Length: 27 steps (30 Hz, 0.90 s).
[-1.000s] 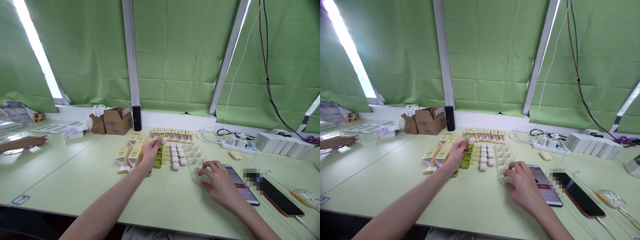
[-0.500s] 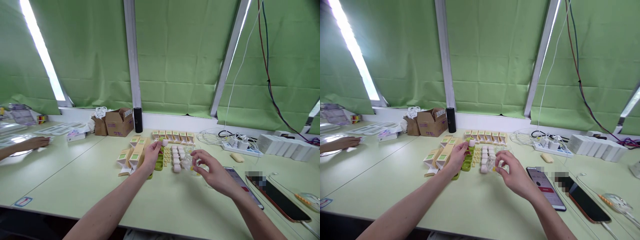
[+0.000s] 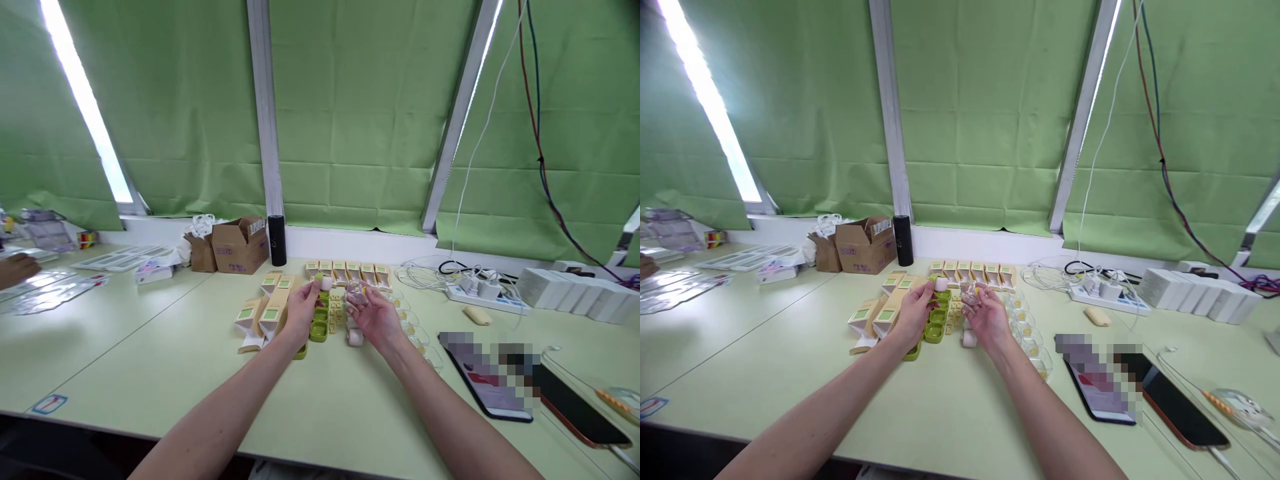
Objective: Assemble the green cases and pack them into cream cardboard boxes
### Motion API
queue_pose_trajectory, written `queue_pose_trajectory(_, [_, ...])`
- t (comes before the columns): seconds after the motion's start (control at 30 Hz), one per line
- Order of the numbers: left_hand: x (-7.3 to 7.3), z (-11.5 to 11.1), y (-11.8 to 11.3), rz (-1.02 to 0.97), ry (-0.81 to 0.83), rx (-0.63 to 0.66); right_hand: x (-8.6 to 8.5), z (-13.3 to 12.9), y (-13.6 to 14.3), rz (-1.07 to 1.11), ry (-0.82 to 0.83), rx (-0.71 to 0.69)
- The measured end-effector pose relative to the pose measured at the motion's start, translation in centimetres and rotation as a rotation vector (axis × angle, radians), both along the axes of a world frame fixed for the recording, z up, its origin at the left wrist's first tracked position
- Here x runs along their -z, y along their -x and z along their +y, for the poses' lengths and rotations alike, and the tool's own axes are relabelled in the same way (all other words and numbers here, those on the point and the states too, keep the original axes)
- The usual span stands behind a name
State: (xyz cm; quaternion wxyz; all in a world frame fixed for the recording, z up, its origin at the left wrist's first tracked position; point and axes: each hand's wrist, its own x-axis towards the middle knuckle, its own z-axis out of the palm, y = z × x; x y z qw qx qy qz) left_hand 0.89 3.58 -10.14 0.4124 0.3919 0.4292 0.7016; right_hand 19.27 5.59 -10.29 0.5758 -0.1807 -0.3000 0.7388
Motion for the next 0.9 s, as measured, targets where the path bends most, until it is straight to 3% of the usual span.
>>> queue_pose_trajectory(0.17, [-0.2,-0.1,-0.1,0.007,-0.016,-0.01,0.7,-0.8,-0.3,0.012,-0.043,-0.127])
queue_pose_trajectory(0.33, [0.0,0.0,-0.1,0.001,-0.014,-0.003,0.2,-1.6,-0.5,0.01,-0.094,-0.141])
queue_pose_trajectory(0.6, [0.4,0.2,0.0,0.047,-0.027,-0.006,-0.4,-2.4,-0.1,-0.053,-0.1,-0.039])
queue_pose_trajectory(0.9, [-0.2,-0.4,-0.3,0.075,-0.014,-0.022,-1.1,-3.2,0.3,-0.163,-0.156,0.057])
